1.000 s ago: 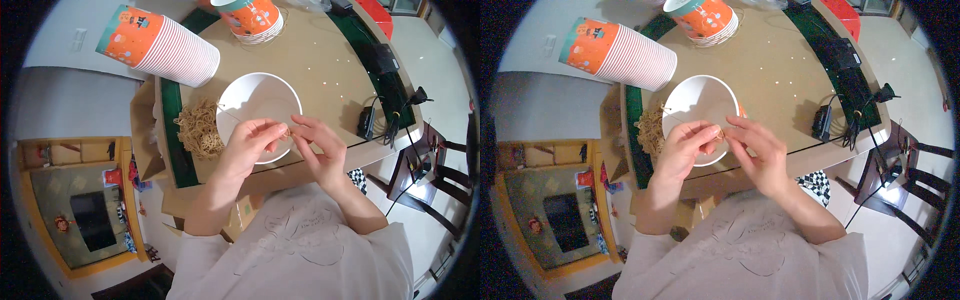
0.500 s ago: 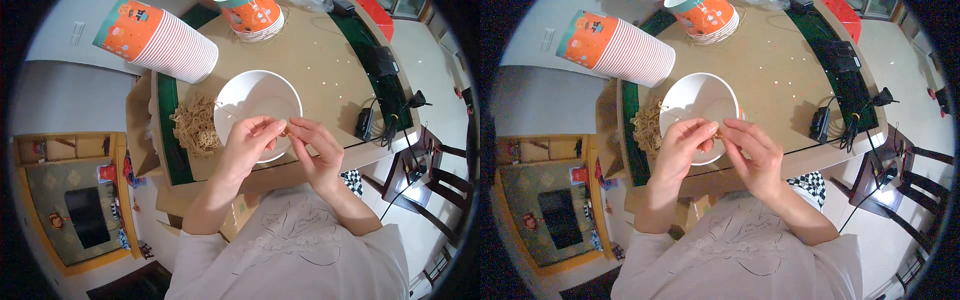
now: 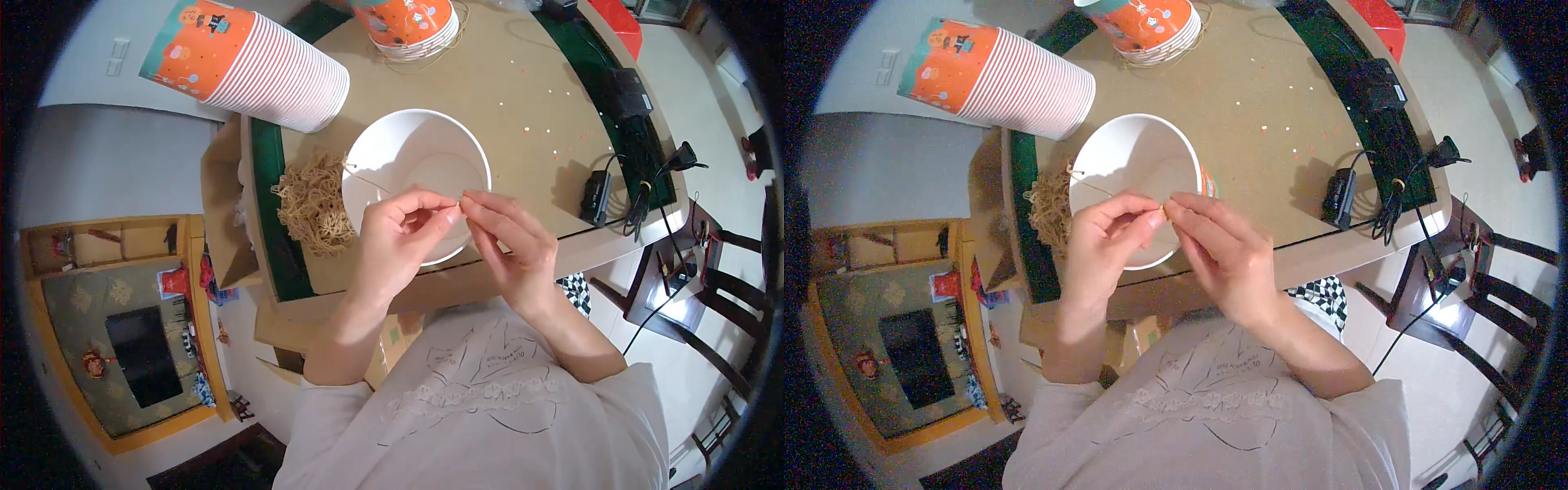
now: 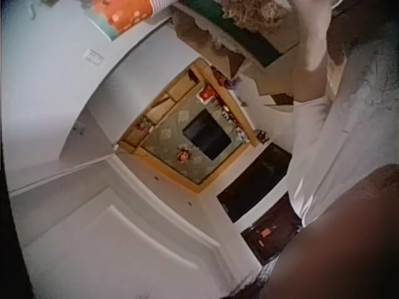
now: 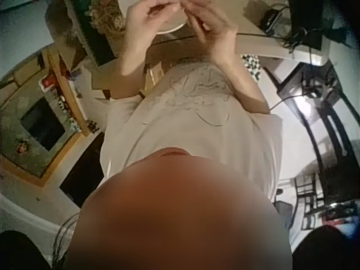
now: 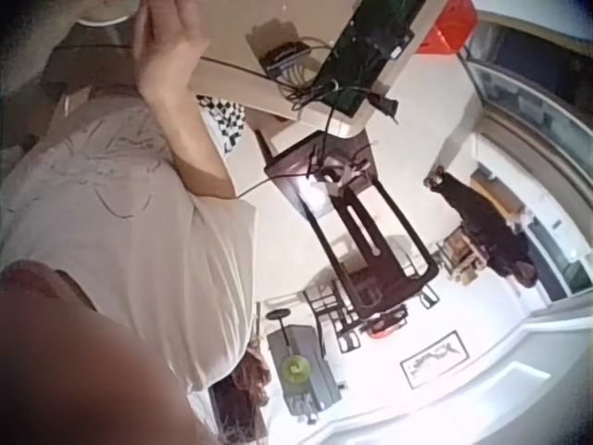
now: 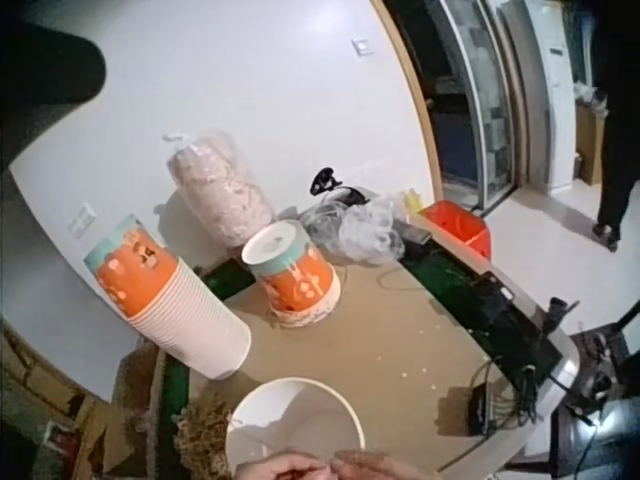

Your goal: Assembling paper buckets by attaching rubber bands to the rim.

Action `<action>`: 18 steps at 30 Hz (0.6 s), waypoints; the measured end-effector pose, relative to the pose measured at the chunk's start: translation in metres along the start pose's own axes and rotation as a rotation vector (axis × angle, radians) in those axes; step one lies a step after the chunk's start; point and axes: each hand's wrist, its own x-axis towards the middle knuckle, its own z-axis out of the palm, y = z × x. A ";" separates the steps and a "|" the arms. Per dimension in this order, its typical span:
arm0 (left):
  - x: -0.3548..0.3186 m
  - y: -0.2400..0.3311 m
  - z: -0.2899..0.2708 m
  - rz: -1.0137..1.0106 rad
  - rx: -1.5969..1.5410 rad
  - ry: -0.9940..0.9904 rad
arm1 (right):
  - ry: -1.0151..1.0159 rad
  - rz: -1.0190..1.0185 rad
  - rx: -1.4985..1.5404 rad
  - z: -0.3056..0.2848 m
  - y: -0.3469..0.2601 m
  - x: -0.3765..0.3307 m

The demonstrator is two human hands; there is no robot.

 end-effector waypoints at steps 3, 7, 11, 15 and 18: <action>-0.001 0.000 0.002 0.035 -0.031 0.003 | 0.010 -0.055 -0.043 0.000 0.000 0.001; -0.001 -0.004 0.002 0.079 0.037 0.032 | -0.011 0.052 0.037 -0.005 -0.009 0.005; -0.004 -0.005 0.004 0.212 0.155 0.050 | -0.053 0.107 0.077 -0.007 -0.006 0.007; -0.009 0.001 0.005 0.112 0.074 0.062 | -0.060 0.131 0.084 -0.007 -0.004 0.009; -0.010 0.004 0.005 0.027 0.063 0.059 | -0.043 0.128 0.099 -0.006 -0.002 0.009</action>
